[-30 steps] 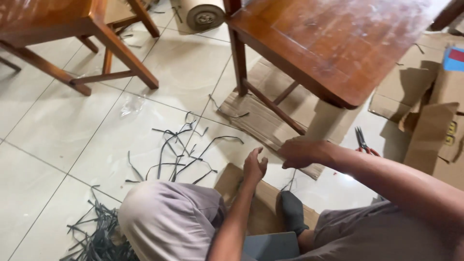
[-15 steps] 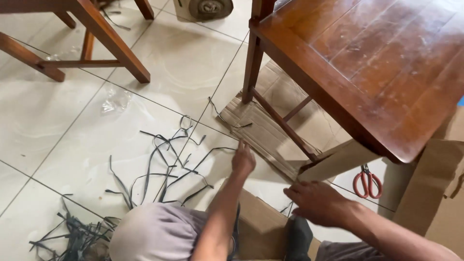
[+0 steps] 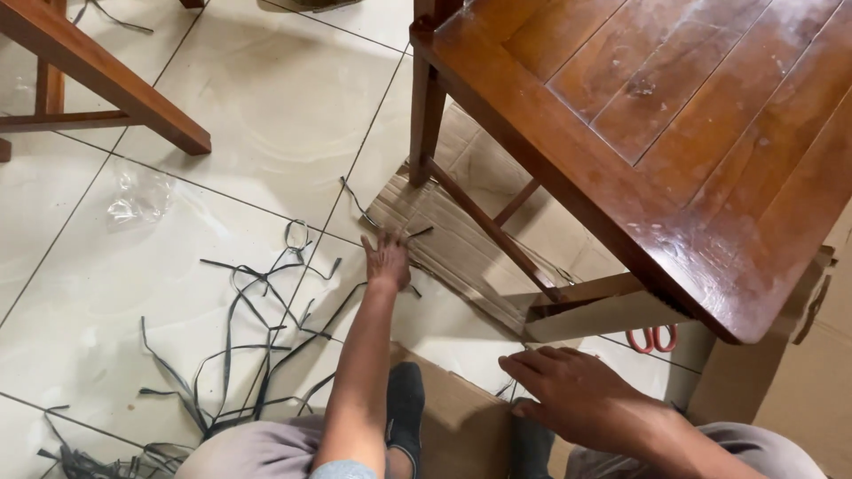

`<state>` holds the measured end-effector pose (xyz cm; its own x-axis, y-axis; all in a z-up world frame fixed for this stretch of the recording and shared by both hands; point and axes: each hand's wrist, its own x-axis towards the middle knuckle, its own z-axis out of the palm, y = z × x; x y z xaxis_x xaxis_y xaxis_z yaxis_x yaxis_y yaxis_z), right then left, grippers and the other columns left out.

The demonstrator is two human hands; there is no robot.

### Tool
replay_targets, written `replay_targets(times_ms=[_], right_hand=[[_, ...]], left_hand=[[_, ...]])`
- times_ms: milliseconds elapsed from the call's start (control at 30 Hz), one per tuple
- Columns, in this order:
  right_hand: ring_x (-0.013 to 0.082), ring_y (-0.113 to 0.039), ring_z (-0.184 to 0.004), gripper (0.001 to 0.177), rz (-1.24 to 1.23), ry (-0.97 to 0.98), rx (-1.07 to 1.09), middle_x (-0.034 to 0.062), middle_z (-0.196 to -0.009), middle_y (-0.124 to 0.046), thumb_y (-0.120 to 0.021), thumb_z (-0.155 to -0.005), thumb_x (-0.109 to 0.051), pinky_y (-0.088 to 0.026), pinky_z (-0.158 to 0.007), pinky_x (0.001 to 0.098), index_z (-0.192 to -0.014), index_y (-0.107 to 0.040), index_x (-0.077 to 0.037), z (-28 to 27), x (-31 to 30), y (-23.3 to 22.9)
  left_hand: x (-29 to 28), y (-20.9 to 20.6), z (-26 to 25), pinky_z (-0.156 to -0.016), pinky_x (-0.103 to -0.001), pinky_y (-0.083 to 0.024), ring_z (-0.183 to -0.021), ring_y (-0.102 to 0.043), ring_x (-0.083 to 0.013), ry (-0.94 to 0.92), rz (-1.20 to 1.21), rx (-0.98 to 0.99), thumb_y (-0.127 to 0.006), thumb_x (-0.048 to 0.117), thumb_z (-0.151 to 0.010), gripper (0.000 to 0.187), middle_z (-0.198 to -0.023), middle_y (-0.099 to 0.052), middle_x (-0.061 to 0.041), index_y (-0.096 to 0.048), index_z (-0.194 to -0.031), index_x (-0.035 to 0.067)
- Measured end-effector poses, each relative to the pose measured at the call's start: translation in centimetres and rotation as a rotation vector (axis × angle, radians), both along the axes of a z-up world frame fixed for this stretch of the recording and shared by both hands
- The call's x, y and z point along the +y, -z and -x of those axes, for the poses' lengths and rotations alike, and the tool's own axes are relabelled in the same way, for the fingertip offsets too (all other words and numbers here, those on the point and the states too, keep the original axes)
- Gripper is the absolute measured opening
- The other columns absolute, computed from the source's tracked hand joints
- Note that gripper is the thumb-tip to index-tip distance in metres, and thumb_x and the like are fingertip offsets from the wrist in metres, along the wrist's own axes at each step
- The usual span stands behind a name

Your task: Wrapping wooden chair legs with cardboard and securing them with plastic ties for protection

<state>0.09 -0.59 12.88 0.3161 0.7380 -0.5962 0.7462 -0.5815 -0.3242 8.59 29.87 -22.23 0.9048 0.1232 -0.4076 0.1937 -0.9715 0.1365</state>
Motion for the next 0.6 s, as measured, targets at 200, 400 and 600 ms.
replay_targets(times_ms=[200,400,600], right_hand=[[0.0324,-0.048,-0.134,0.061,0.012,0.017,-0.053,0.0087,-0.151,-0.047,-0.059,-0.101,-0.045,-0.042,-0.105,0.0472,-0.148,-0.044,-0.011,0.0,-2.1,0.4],[0.0322,-0.06,-0.121,0.057,-0.104,0.099,-0.152,0.0099,-0.139,-0.059,-0.058,-0.099,-0.05,-0.052,-0.095,0.0457,-0.144,-0.051,-0.015,0.4,-5.5,2.5],[0.0391,-0.072,-0.107,0.049,-0.249,0.524,-0.121,0.0141,-0.113,-0.073,-0.062,-0.095,-0.046,-0.061,-0.085,0.0531,-0.136,-0.059,-0.02,1.2,-6.8,2.6]], left_hand=[[-1.6,-3.5,2.1,-0.121,-0.074,-0.009,-0.146,-0.033,-0.0324,-0.126,0.092,0.01,-0.048,0.006,-0.091,0.056,-0.156,-0.045,-0.007,-0.051,-0.146,0.012],[-11.1,-5.6,3.3,-0.053,-0.021,-0.058,-0.064,-0.065,-0.011,-0.499,0.587,-0.645,-0.063,0.011,-0.094,0.016,-0.103,-0.078,-0.006,-0.074,-0.105,0.011],[-21.6,-20.4,9.5,-0.079,-0.038,-0.06,-0.084,-0.074,-0.0215,-0.878,1.291,-0.755,-0.074,0.002,-0.087,0.017,-0.088,-0.079,-0.014,-0.081,-0.102,0.009]])
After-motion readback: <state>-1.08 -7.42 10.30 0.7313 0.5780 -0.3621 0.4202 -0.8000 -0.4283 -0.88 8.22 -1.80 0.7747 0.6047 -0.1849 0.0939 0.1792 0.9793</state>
